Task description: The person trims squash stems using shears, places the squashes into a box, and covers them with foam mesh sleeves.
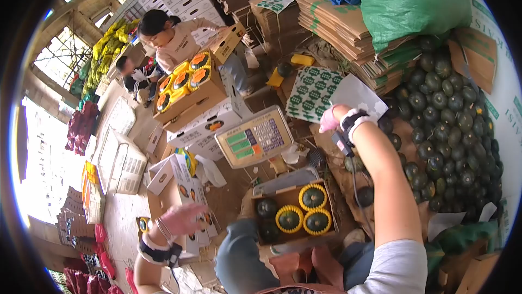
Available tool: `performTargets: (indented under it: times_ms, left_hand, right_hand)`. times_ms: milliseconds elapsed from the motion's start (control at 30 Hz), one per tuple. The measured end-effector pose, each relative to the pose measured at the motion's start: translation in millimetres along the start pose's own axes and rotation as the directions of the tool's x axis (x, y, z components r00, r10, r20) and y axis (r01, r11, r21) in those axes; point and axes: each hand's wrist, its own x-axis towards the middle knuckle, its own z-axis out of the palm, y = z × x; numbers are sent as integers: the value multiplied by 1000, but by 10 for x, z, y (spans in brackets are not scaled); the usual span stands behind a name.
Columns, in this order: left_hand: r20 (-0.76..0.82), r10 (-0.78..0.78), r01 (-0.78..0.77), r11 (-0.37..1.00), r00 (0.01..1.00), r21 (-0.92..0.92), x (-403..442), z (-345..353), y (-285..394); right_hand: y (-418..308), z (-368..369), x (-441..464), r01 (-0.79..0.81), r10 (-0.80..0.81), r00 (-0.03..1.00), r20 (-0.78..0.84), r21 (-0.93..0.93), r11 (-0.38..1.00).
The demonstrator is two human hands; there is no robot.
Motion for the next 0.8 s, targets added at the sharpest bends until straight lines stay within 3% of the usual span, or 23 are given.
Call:
performTargets:
  times_ms: [33, 100, 133, 167, 233, 267, 300, 367, 433, 467, 500, 567, 633, 700, 800]
  left_hand:
    - [30, 17, -19, 999, 999, 40, 135, 219, -212]
    - [21, -19, 20, 999, 1000, -51, 376, 611, -521]
    - [33, -54, 59, 979, 998, -197, 547, 744, -593]
    - [-78, -33, 8, 955, 996, -297, 676, 1024, -767]
    - [-110, -140, 71, 875, 984, -479, 956, 1426, -957]
    - [-116, -149, 77, 878, 982, -473, 1040, 1531, -993]
    - [-125, -154, 78, 880, 980, -469, 1123, 1630, -1011]
    - [-152, -151, 51, 853, 977, -520, 1219, 1836, -1143]
    - [-180, -143, 0, 782, 973, -623, 1194, 2121, -1407]
    - [-109, -291, 147, 730, 950, -668, 1167, 1891, -1266]
    - [-94, -390, 249, 737, 916, -628, 1147, 1816, -1243]
    - [-199, -419, 291, 837, 886, -464, 1107, 1676, -1252]
    - [-191, -446, 303, 809, 874, -503, 1085, 1669, -1263]
    - [-204, -423, 271, 813, 883, -514, 1131, 1733, -1297]
    - [-231, -336, 177, 837, 913, -517, 1191, 1868, -1321]
  right_hand:
    - [128, 47, 484, 43, -63, 995, -82, -225, 973]
    - [394, 312, 1337, 126, -73, 935, -348, 131, 983]
    - [236, 315, 1259, 124, 50, 847, -529, 288, 950]
    - [289, 404, 1633, 62, 162, 741, -652, 306, 950]
    - [174, 334, 1693, -315, 601, 664, -444, 563, 764]
    - [265, 371, 1897, -401, 713, 583, -389, 626, 669]
    - [323, 415, 1987, -350, 801, 435, -412, 742, 572]
    - [872, 484, 2393, -121, 792, 469, -391, 860, 496]
    - [1082, 541, 2479, 214, 763, 575, -294, 955, 207]
    - [1108, 523, 2427, 272, 710, 666, -228, 961, 53]
    - [1305, 521, 2579, 202, 669, 724, -167, 979, 27]
    - [1321, 497, 2536, 240, 506, 859, -80, 936, -259]
    - [1226, 451, 2439, 242, 358, 932, -61, 840, -486]
    - [848, 397, 2183, 251, 82, 962, -260, 732, -633]
    - [638, 469, 2207, 340, 201, 938, -281, 646, -684]
